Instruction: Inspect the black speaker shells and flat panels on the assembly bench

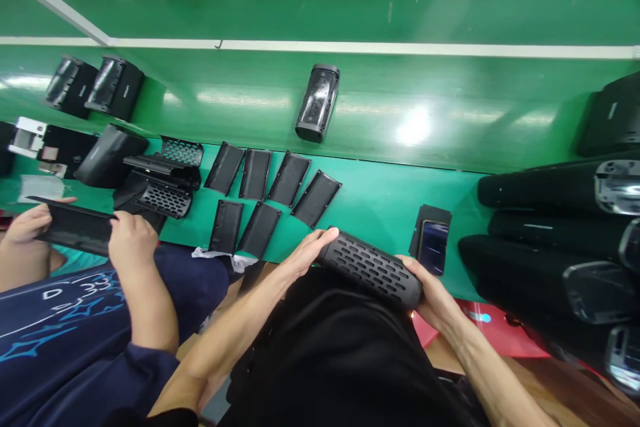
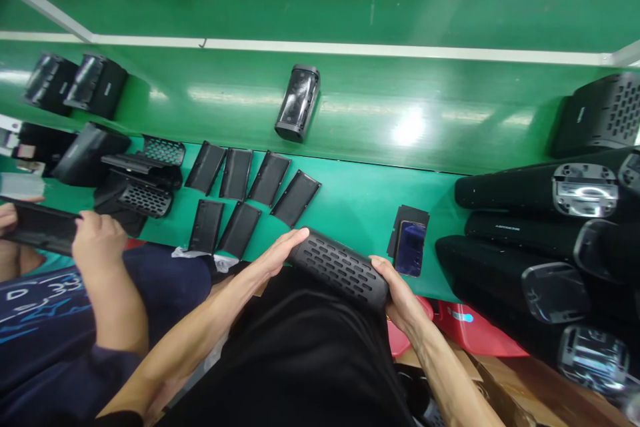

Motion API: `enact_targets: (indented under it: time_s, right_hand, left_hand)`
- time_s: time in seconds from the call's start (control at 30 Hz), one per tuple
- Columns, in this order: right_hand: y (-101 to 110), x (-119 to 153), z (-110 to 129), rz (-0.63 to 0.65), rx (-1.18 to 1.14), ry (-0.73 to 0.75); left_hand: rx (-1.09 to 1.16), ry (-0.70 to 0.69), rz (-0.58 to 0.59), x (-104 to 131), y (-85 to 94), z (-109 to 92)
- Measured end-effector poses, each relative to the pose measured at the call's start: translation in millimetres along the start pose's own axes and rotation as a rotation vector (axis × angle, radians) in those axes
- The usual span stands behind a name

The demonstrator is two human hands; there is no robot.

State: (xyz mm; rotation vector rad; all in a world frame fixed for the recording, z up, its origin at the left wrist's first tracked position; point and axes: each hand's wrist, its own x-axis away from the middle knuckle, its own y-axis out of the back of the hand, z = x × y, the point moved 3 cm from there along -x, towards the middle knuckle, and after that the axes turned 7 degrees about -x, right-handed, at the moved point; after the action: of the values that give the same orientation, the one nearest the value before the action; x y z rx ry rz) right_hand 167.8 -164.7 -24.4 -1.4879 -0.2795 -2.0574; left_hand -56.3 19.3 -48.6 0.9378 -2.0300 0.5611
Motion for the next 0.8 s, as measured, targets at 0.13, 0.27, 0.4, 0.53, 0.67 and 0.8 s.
enact_targets:
  time_s: [0.13, 0.27, 0.4, 0.53, 0.67, 0.8]
  right_hand:
    - [-15, -1, 2, 0.016, -0.095, 0.059]
    - [-52, 0, -9, 0.144, -0.228, 0.082]
    - [-61, 3, -4, 0.345, -0.024, 0.149]
    - [-41, 11, 47, 0.33, 0.206, 0.453]
    - [-34, 22, 65, 0.383, 0.462, 0.428]
    - [-13, 32, 38, 0.343, 0.509, 0.375]
  left_hand:
    - [0.362, -0.128, -0.112, -2, -18.5, 2]
    - [0.474, -0.333, -0.01, -9, -45.1, -15]
    - [0.246, -0.524, 0.152, -6, -25.7, -67]
    - [-0.38, -0.576, 0.282, 12, 1.2, -111]
    - [-0.71, -0.524, 0.295, 23, -0.9, -105]
    - [-0.626, -0.359, 0.343, 32, 12.2, -66]
